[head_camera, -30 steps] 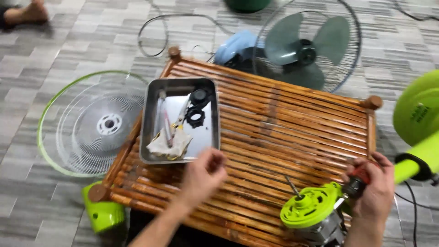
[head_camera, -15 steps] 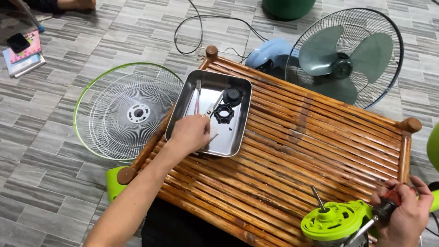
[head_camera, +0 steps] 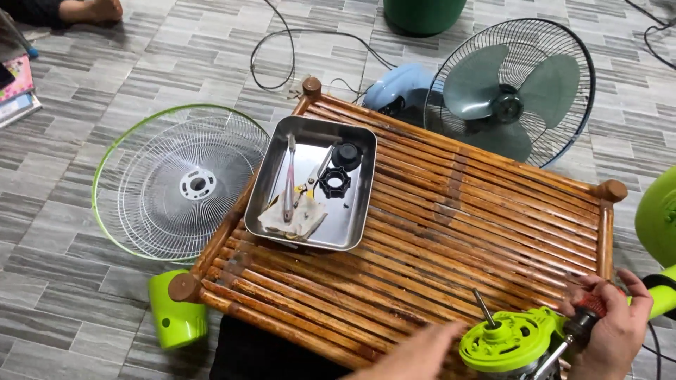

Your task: The person uses a screwdriver to unscrew and remove screws from the central hub of a green fan motor housing. They place the removed screws into a metal tray on the table. The person continues to unscrew and remove additional screws from the fan housing throughout the video.

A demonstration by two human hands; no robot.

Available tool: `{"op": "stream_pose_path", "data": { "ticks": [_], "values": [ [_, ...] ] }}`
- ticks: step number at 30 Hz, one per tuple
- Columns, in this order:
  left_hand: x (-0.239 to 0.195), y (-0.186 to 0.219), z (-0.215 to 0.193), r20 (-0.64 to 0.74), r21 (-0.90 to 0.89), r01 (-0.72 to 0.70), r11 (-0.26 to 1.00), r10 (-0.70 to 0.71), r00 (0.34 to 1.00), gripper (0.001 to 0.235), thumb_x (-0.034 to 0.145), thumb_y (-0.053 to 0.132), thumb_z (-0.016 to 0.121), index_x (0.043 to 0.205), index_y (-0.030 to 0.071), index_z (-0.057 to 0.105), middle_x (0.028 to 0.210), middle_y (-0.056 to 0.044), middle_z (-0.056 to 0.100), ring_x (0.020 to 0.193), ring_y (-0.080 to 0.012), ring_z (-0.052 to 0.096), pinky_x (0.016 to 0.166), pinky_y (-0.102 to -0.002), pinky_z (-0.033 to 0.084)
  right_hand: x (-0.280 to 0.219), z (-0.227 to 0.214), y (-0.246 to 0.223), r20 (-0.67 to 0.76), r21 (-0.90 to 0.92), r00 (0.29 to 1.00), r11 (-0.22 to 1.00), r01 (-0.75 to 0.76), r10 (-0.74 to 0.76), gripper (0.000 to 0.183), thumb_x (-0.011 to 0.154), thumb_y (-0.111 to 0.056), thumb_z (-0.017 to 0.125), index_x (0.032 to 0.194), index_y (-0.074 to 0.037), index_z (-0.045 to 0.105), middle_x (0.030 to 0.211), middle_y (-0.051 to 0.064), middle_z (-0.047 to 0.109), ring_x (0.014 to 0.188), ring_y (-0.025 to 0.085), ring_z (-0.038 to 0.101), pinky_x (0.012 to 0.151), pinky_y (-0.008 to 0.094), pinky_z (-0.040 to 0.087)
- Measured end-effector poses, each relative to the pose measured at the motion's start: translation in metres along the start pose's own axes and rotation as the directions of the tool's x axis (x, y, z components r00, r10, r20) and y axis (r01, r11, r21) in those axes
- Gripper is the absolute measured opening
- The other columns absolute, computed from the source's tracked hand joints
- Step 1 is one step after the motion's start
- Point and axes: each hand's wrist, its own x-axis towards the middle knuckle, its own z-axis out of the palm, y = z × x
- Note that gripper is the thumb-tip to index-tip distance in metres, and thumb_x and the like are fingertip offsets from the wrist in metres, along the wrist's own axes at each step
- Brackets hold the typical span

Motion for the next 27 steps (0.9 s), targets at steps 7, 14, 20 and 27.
{"op": "stream_pose_path", "data": {
  "ticks": [7,14,20,27],
  "values": [
    [0.074,-0.054,0.100,-0.410,0.005,-0.200,0.980,0.184,0.893,0.047,0.097,0.007,0.054,0.135,-0.003,0.028,0.142,-0.034,0.029,0.127,-0.0516,0.043,0.111,-0.065,0.037,0.002,-0.010,-0.001,-0.093,0.064,0.993,0.995,0.074,-0.068,0.041,0.102,-0.013,0.044,0.141,-0.021,0.039,0.109,0.000,0.061,0.075,0.006,0.056,0.058,0.018,0.046],
    [0.072,-0.023,0.090,-0.685,-0.279,-0.487,0.828,0.185,0.705,0.096,0.069,0.055,0.075,0.135,-0.005,0.038,0.129,-0.024,0.050,0.121,-0.0365,0.058,0.105,-0.048,0.047,0.020,-0.029,0.011,-0.225,0.315,0.974,0.948,0.043,0.031,0.021,0.103,-0.029,0.048,0.123,-0.030,0.053,0.103,-0.012,0.061,0.074,0.004,0.052,0.056,0.018,0.036],
    [0.053,0.037,0.051,-0.536,-0.387,-0.305,0.870,0.057,0.843,0.089,0.069,0.039,0.071,0.134,0.000,0.026,0.123,-0.021,0.044,0.115,-0.0343,0.056,0.098,-0.048,0.051,0.027,-0.014,0.000,-0.505,0.406,0.862,0.892,0.197,0.039,0.014,0.104,-0.028,0.049,0.105,-0.015,0.055,0.086,-0.004,0.059,0.067,0.005,0.058,0.053,0.015,0.045],
    [0.073,0.044,0.030,-0.562,-0.321,-0.388,0.864,0.156,0.812,0.089,0.072,0.017,0.076,0.139,-0.002,0.020,0.119,-0.023,0.053,0.099,-0.0317,0.065,0.080,-0.040,0.062,0.036,0.002,-0.018,-0.535,0.374,0.824,0.927,0.034,0.186,0.020,0.099,-0.031,0.052,0.089,-0.015,0.054,0.074,-0.004,0.060,0.062,0.007,0.059,0.055,0.020,0.049]
  ]
}}
